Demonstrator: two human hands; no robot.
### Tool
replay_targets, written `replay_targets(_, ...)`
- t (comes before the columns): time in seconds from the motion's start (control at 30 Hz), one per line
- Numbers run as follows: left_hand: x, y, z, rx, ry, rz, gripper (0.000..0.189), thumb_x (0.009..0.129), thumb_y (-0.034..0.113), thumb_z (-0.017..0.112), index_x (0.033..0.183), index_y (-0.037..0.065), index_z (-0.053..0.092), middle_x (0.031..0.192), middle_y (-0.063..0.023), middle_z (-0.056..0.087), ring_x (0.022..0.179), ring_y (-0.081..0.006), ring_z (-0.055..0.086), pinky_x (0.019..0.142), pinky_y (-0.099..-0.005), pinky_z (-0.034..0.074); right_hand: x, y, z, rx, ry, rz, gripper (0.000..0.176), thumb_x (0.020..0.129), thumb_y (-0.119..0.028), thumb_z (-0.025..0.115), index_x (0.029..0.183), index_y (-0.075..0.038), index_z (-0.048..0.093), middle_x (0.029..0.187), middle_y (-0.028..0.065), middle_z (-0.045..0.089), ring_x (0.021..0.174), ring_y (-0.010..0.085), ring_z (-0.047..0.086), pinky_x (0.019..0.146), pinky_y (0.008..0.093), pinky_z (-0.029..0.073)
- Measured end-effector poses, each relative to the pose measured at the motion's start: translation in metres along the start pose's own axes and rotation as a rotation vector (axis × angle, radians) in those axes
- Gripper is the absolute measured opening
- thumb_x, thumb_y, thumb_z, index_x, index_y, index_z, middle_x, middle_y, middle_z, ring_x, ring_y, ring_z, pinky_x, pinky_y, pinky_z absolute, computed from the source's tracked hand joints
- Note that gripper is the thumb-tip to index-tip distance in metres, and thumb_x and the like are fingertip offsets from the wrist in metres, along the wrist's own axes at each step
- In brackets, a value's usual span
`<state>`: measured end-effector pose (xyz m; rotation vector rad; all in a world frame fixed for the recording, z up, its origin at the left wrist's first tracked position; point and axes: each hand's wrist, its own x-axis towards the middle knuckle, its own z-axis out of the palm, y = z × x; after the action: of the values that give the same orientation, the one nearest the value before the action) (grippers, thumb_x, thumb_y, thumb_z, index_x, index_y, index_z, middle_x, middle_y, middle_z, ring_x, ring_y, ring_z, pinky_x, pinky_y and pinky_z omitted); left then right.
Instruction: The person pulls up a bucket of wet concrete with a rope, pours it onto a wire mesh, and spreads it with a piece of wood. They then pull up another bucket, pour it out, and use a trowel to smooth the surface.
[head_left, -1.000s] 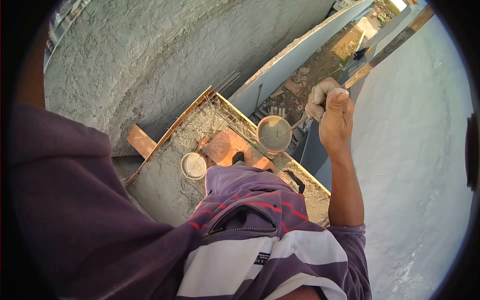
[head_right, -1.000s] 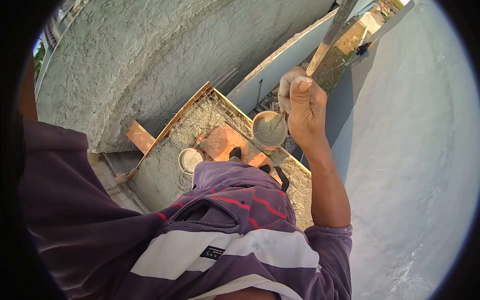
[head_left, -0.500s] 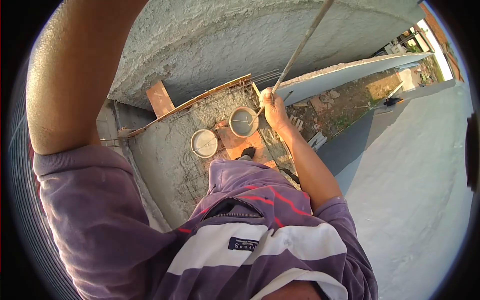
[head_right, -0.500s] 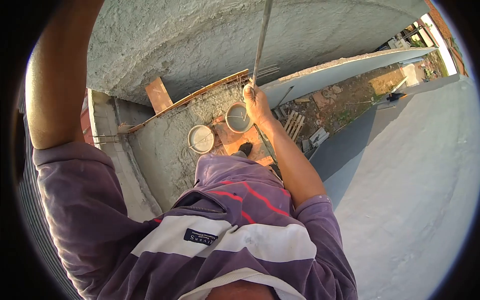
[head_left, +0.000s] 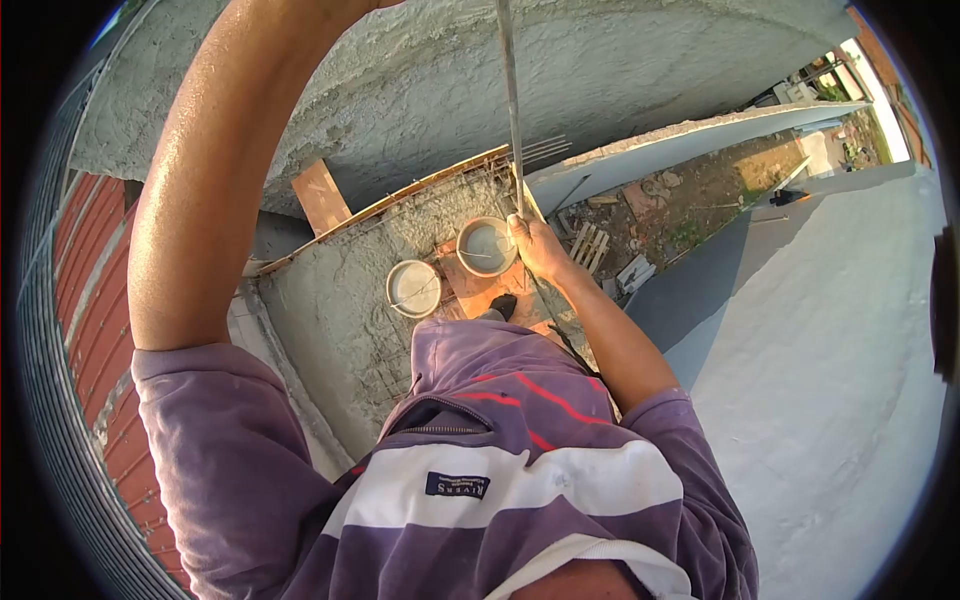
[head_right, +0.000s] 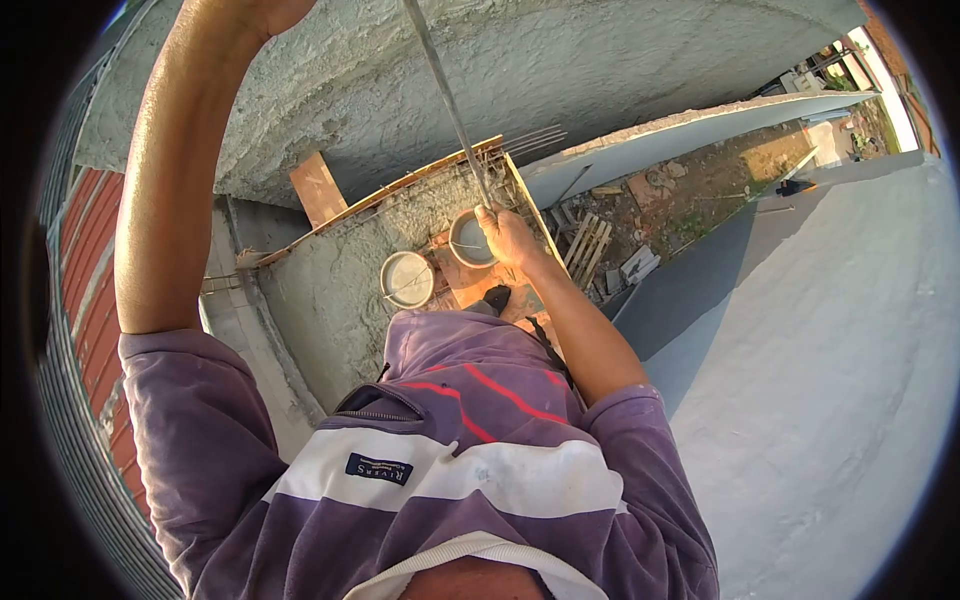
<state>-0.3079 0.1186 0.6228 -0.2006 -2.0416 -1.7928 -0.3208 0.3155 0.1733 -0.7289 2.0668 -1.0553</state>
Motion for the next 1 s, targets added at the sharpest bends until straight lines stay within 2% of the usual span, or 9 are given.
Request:
replay_targets(0.17, 0.010, -0.018, 0.022, -0.057, -0.058, -0.028, 0.033, 0.110, 0.026, 0.042, 0.093, 0.005, 0.059, 0.078, -0.0064, 0.065, 0.070, -0.0164, 0.064, 0.072, -0.0402, 0.058, -0.063, 0.010, -0.026, 0.092, 0.067, 0.046, 0.073, 0.105, -0.060, 0.039, 0.137, 0.003, 0.055, 0.125, 0.0329, 0.063, 0.119, 0.0482, 0.059, 0.096, 0.0492, 0.047)
replay_targets(0.27, 0.047, -0.063, 0.032, -0.035, -0.116, -0.094, 0.039, 0.107, 0.037, 0.053, 0.095, 0.001, 0.062, 0.074, -0.0097, 0.066, 0.076, -0.0226, 0.073, 0.067, -0.0325, 0.058, -0.105, 0.039, -0.029, 0.044, 0.275, 0.148, 0.074, 0.104, -0.057, 0.043, 0.137, 0.009, 0.053, 0.127, 0.0362, 0.060, 0.121, 0.0491, 0.058, 0.101, 0.0501, 0.046)
replay_targets(0.3, 0.052, -0.066, 0.050, -0.022, -0.177, -0.097, 0.038, 0.107, 0.037, 0.051, 0.096, 0.003, 0.063, 0.077, -0.0097, 0.067, 0.078, -0.0228, 0.074, 0.068, -0.0327, 0.059, -0.121, 0.047, -0.031, -0.016, 0.398, 0.193, 0.074, 0.104, -0.056, 0.045, 0.137, 0.010, 0.053, 0.125, 0.0373, 0.061, 0.120, 0.0496, 0.059, 0.102, 0.0503, 0.046)
replay_targets(0.43, 0.049, -0.068, 0.128, -0.091, -0.393, -0.117, 0.038, 0.108, 0.037, 0.049, 0.102, 0.002, 0.064, 0.082, -0.0119, 0.071, 0.080, -0.0232, 0.074, 0.073, -0.0351, 0.062, -0.201, 0.054, -0.053, 0.083, 0.494, 0.340, 0.070, 0.105, -0.052, 0.046, 0.133, 0.011, 0.055, 0.119, 0.0373, 0.063, 0.115, 0.0496, 0.061, 0.100, 0.0508, 0.048)
replay_targets(0.53, 0.048, -0.067, 0.187, -0.193, -0.578, -0.150, 0.038, 0.107, 0.037, 0.052, 0.104, 0.001, 0.064, 0.083, -0.0129, 0.071, 0.081, -0.0236, 0.074, 0.072, -0.0367, 0.063, -0.255, 0.095, -0.026, 0.080, 0.763, 0.346, 0.064, 0.106, -0.053, 0.045, 0.128, 0.006, 0.058, 0.101, 0.0304, 0.068, 0.099, 0.0471, 0.067, 0.085, 0.0509, 0.051)
replay_targets(0.63, 0.037, -0.061, 0.253, -0.281, -0.711, -0.150, 0.036, 0.106, 0.036, 0.055, 0.104, 0.001, 0.064, 0.083, -0.0137, 0.072, 0.081, -0.0244, 0.074, 0.069, -0.0364, 0.063, -0.318, 0.089, -0.019, 0.174, 0.854, 0.497, 0.069, 0.105, -0.052, 0.047, 0.130, 0.012, 0.056, 0.117, 0.0348, 0.064, 0.110, 0.0498, 0.062, 0.094, 0.0520, 0.049)
replay_targets(0.7, 0.023, -0.053, 0.298, -0.323, -0.807, -0.152, 0.035, 0.106, 0.035, 0.056, 0.103, 0.001, 0.064, 0.083, -0.0143, 0.071, 0.081, -0.0248, 0.074, 0.067, -0.0357, 0.063, -0.346, 0.103, -0.003, 0.149, 1.057, 0.462, 0.049, 0.103, -0.042, 0.056, 0.119, 0.005, 0.062, 0.102, 0.0282, 0.068, 0.098, 0.0451, 0.066, 0.084, 0.0508, 0.050)
replay_targets(0.83, -0.016, -0.020, 0.389, -0.450, -1.066, -0.075, 0.035, 0.108, 0.030, 0.052, 0.108, -0.003, 0.064, 0.088, -0.0164, 0.071, 0.085, -0.0269, 0.075, 0.069, -0.0353, 0.065, -0.424, 0.071, -0.003, 0.240, 1.290, 0.604, 0.028, 0.096, -0.028, 0.069, 0.101, -0.001, 0.065, 0.085, 0.0212, 0.066, 0.084, 0.0387, 0.066, 0.075, 0.0466, 0.049)
replay_targets(1.0, -0.092, 0.038, 0.492, -0.541, -1.449, 0.123, 0.039, 0.110, 0.026, 0.045, 0.121, -0.008, 0.061, 0.097, -0.0162, 0.071, 0.099, -0.0287, 0.074, 0.079, -0.0335, 0.066, -0.514, -0.004, -0.043, -0.237, 1.630, 0.601, 0.034, 0.097, -0.034, 0.070, 0.102, 0.000, 0.066, 0.087, 0.0208, 0.067, 0.083, 0.0355, 0.065, 0.074, 0.0451, 0.050)
